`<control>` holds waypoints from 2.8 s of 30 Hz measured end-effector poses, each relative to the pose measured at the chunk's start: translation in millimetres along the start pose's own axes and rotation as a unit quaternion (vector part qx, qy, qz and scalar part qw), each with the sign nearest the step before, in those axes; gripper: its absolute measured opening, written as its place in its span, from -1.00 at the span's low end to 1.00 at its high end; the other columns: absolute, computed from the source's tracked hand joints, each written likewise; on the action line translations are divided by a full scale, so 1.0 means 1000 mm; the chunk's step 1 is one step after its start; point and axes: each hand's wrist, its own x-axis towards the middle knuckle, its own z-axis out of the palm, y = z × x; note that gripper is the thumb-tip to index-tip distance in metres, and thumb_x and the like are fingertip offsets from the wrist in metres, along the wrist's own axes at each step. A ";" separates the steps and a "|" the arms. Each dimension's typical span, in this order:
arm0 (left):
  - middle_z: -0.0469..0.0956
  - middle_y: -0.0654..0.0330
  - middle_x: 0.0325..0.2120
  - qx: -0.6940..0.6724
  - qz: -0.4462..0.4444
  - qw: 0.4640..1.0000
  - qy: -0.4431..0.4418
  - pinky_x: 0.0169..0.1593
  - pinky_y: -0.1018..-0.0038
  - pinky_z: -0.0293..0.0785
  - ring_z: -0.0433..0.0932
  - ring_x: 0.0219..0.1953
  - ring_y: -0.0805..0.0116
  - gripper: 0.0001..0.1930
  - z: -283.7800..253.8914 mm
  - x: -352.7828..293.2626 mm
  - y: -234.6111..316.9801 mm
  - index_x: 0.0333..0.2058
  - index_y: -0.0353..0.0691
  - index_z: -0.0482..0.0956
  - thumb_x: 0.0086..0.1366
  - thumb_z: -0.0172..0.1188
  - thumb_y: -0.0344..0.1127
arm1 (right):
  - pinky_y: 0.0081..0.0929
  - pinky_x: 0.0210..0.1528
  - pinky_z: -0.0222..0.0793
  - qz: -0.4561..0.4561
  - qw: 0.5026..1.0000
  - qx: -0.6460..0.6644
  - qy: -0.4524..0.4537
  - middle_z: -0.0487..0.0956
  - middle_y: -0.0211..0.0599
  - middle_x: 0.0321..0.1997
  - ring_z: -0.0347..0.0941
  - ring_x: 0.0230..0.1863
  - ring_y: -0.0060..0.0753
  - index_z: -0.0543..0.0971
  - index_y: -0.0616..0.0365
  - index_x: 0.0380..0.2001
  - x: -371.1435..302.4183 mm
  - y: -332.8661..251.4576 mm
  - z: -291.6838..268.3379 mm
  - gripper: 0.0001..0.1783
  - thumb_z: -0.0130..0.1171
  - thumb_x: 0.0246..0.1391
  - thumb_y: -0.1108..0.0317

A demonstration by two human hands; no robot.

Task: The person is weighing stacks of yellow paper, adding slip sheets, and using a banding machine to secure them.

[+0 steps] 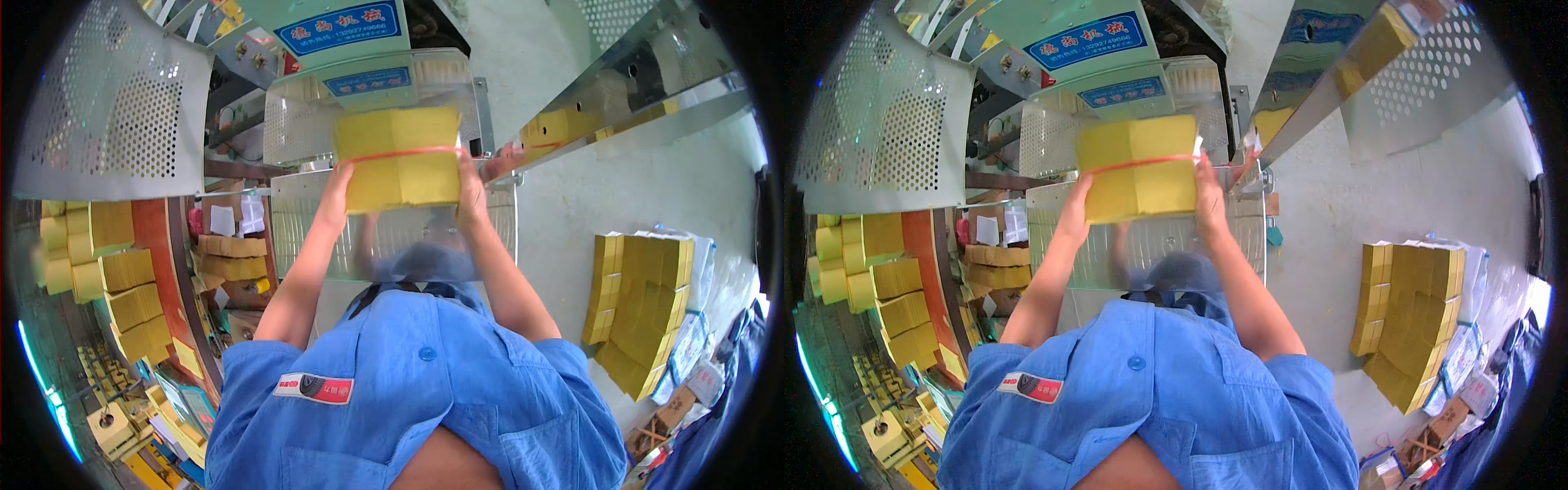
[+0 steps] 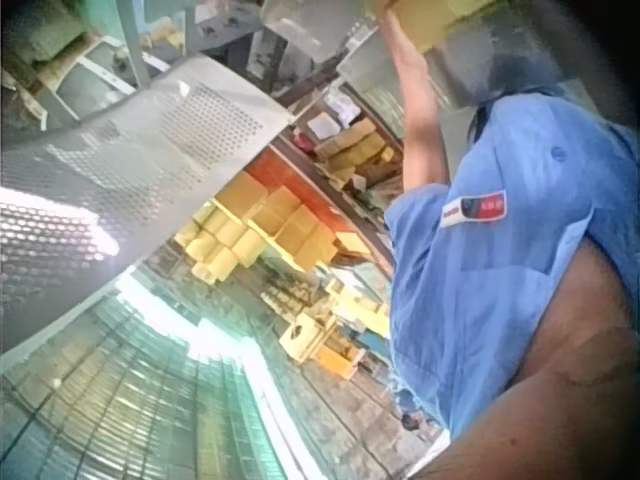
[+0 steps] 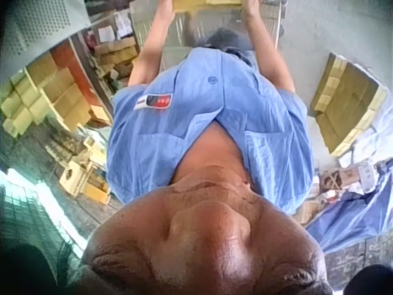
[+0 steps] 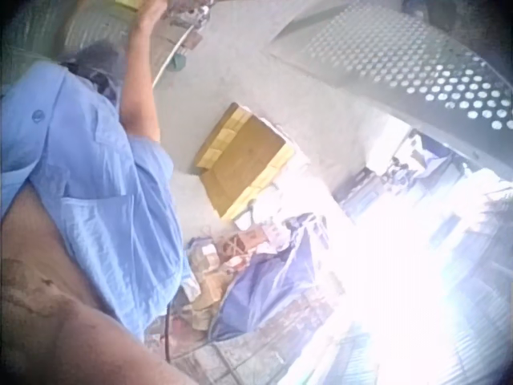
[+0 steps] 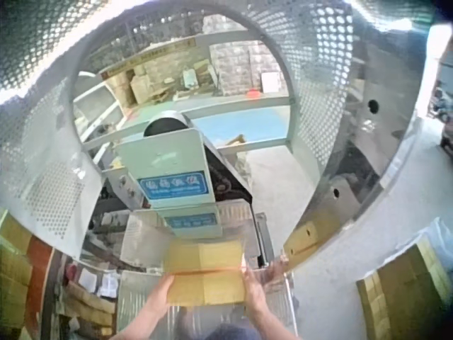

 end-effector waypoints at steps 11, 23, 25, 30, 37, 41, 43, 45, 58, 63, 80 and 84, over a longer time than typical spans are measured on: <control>0.65 0.06 -0.27 0.314 -0.099 0.944 -0.024 -0.05 0.28 0.45 0.61 -0.20 0.13 -0.39 -0.144 -0.094 0.004 -0.13 -0.39 0.58 0.43 -0.17 0.13 | -0.50 -0.18 0.44 -0.038 0.925 -0.339 0.165 0.63 -0.22 -0.23 0.50 -0.20 -0.57 0.60 0.29 -0.19 -0.130 0.011 0.033 -0.70 0.01 0.26 0.27; 0.49 0.19 -0.09 -0.091 -0.153 0.983 0.038 0.03 0.43 0.43 0.49 -0.05 0.35 -0.51 -0.091 -0.049 -0.055 0.10 -0.25 0.39 0.44 -0.12 0.04 | -0.57 0.09 0.31 -0.001 0.984 -0.075 0.163 0.59 -0.35 -0.03 0.46 0.00 -0.50 0.55 0.26 0.02 -0.088 0.030 0.042 -0.60 -0.05 0.29 0.22; 0.49 0.19 -0.06 -0.042 -0.041 0.998 0.014 0.03 0.44 0.43 0.49 -0.04 0.36 -0.52 -0.092 -0.045 -0.055 0.11 -0.24 0.37 0.46 -0.16 0.02 | -0.58 0.08 0.32 -0.025 0.985 -0.048 0.162 0.57 -0.35 0.01 0.45 0.01 -0.53 0.52 0.25 0.05 -0.106 0.009 0.045 -0.61 -0.05 0.30 0.24; 0.45 0.20 0.02 -0.094 0.044 0.994 -0.043 0.10 0.40 0.39 0.45 0.05 0.33 -0.49 -0.055 -0.065 -0.024 0.16 -0.23 0.35 0.47 -0.20 0.05 | -0.61 0.08 0.32 -0.157 0.976 0.049 0.144 0.55 -0.36 0.02 0.43 0.02 -0.58 0.48 0.24 0.10 -0.133 -0.023 0.035 -0.63 -0.07 0.33 0.31; 0.12 0.13 0.33 -0.065 0.066 0.986 -0.137 0.38 0.29 -0.03 0.11 0.35 0.25 -0.33 -0.047 -0.097 -0.014 0.38 -0.24 -0.06 0.48 -0.25 0.06 | -0.56 0.13 0.32 -0.152 0.979 0.056 0.127 0.54 -0.31 0.07 0.42 0.09 -0.54 0.45 0.25 0.14 -0.153 -0.013 0.012 -0.62 -0.14 0.33 0.40; 0.00 0.06 0.38 0.106 0.116 0.973 -0.167 0.40 0.31 -0.08 0.03 0.39 0.23 -0.29 -0.040 -0.101 0.010 0.39 -0.27 -0.16 0.48 -0.24 0.06 | -0.30 0.39 0.00 -0.285 0.882 -0.335 0.169 0.29 -0.18 0.35 0.11 0.41 -0.24 0.28 0.18 0.29 -0.165 -0.077 0.037 -0.42 -0.03 0.29 0.13; -0.04 0.05 0.39 0.097 0.105 0.976 -0.164 0.40 0.31 -0.10 0.00 0.41 0.22 -0.29 -0.045 -0.105 0.014 0.39 -0.28 -0.18 0.48 -0.24 0.05 | -0.22 0.43 -0.07 -0.345 0.824 -0.422 0.155 0.24 -0.15 0.39 0.03 0.45 -0.19 0.24 0.15 0.32 -0.180 -0.125 0.083 -0.34 0.03 0.25 0.07; -0.04 0.07 0.39 0.006 0.060 0.989 -0.135 0.40 0.33 -0.10 -0.01 0.41 0.23 -0.29 -0.055 -0.103 0.007 0.39 -0.28 -0.19 0.48 -0.24 0.04 | -0.04 0.43 -0.13 -0.444 0.688 -0.563 0.109 0.19 -0.15 0.42 -0.03 0.47 -0.14 0.23 0.14 0.32 -0.187 -0.149 0.118 -0.21 0.13 0.13 -0.05; 0.30 0.16 0.23 -0.022 -0.079 0.981 -0.177 0.27 0.26 0.21 0.30 0.25 0.24 -0.39 -0.038 -0.124 0.000 0.36 -0.09 0.01 0.47 -0.30 0.09 | 0.06 0.42 -0.18 -0.305 0.614 -0.728 0.022 0.24 -0.24 0.39 0.04 0.44 -0.21 0.29 0.12 0.27 -0.143 -0.060 0.122 -0.23 0.09 0.10 -0.12; 0.16 0.04 0.31 0.011 -0.019 0.978 -0.205 0.36 0.26 0.04 0.17 0.32 0.20 -0.33 -0.083 -0.104 -0.023 0.40 -0.17 -0.13 0.41 -0.21 -0.09 | -0.15 0.35 0.08 -0.355 0.733 -0.575 0.078 0.37 -0.22 0.30 0.19 0.37 -0.20 0.40 0.09 0.22 -0.146 -0.101 0.087 -0.43 0.10 0.16 0.14; 0.50 0.14 0.01 0.192 0.052 0.953 -0.230 0.12 0.42 0.33 0.46 0.02 0.36 -0.37 -0.053 -0.075 -0.003 0.09 -0.30 0.43 0.20 0.31 0.05 | -0.51 0.12 0.25 -0.063 0.971 -0.042 0.225 0.53 -0.29 0.02 0.38 0.02 -0.48 0.41 0.21 0.18 -0.143 -0.021 0.030 -0.38 -0.21 0.34 -0.08; 0.50 0.02 0.04 0.198 -0.014 0.967 -0.160 0.13 0.41 0.34 0.47 0.08 0.28 -0.33 -0.060 -0.081 0.032 0.15 -0.31 0.36 0.30 0.15 0.14 | -0.43 0.04 0.31 0.102 0.960 -0.177 0.194 0.55 -0.25 -0.03 0.39 -0.04 -0.48 0.44 0.15 0.15 -0.144 -0.042 0.029 -0.32 -0.19 0.29 -0.20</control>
